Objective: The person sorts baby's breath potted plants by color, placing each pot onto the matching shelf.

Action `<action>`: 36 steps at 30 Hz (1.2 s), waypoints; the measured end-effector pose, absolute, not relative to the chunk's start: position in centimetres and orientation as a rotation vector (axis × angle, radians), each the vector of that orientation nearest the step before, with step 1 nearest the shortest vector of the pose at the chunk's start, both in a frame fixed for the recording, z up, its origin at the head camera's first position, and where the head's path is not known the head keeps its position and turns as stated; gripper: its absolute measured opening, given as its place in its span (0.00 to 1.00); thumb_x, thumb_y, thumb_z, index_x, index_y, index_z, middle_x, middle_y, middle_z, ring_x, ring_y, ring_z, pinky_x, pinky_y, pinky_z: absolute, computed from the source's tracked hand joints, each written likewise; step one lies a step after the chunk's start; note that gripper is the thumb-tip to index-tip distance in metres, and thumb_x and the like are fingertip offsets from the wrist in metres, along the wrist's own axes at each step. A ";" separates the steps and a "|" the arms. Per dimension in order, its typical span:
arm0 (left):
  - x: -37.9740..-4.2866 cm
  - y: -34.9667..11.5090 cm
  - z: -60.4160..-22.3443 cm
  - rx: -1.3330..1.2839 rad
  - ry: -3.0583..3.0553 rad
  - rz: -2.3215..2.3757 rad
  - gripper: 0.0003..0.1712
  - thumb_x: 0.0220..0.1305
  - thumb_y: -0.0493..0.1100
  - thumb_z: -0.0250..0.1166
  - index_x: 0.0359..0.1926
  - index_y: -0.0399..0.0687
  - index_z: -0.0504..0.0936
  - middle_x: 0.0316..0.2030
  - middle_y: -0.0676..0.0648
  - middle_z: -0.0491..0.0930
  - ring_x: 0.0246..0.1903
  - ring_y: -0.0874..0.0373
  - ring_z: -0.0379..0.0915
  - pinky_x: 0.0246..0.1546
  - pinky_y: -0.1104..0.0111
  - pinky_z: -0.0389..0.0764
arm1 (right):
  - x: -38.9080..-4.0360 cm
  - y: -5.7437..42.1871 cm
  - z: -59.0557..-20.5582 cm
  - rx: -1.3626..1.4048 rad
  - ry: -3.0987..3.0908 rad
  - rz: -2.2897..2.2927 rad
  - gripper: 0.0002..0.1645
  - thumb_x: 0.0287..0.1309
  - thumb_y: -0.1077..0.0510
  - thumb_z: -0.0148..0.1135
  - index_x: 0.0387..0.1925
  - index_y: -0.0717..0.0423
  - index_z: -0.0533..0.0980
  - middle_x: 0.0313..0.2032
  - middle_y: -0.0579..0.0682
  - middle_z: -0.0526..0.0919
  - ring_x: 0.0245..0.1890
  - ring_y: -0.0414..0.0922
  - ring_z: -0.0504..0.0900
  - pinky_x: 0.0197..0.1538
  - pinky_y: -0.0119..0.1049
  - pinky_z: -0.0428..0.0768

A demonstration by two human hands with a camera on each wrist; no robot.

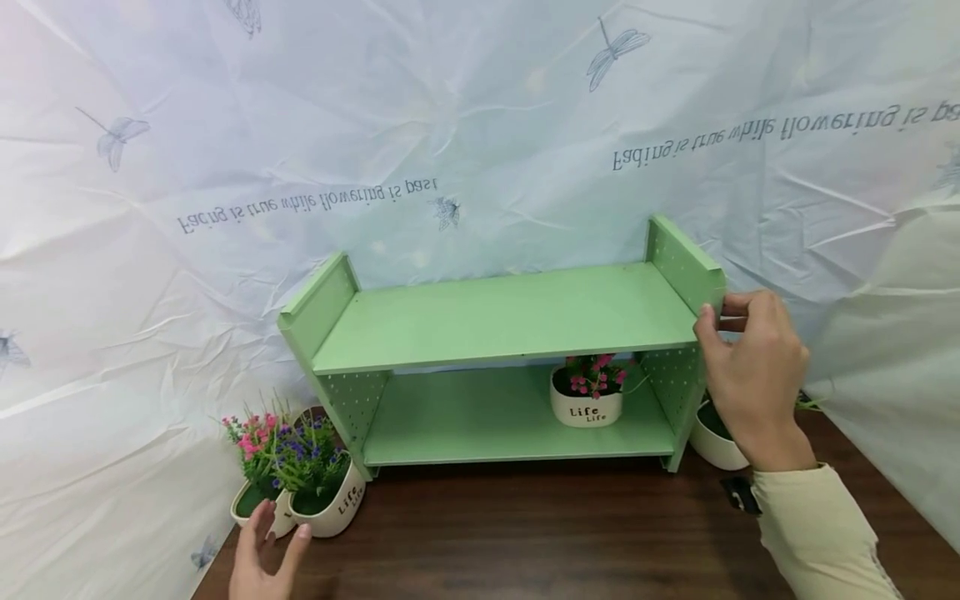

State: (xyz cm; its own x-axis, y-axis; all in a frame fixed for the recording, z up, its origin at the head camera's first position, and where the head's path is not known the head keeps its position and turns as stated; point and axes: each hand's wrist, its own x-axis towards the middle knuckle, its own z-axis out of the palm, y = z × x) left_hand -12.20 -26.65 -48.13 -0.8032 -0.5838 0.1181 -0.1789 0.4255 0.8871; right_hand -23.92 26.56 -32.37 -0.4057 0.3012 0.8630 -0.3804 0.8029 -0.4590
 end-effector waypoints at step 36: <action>-18.7 -27.6 -49.9 0.682 -2.625 -1.086 0.66 0.56 0.57 0.79 0.74 0.17 0.51 0.66 0.18 0.61 0.68 0.22 0.59 0.63 0.30 0.66 | -24.0 26.5 -32.6 0.060 -1.841 0.714 0.16 0.66 0.64 0.66 0.47 0.76 0.77 0.39 0.73 0.83 0.39 0.10 0.61 0.37 0.45 0.64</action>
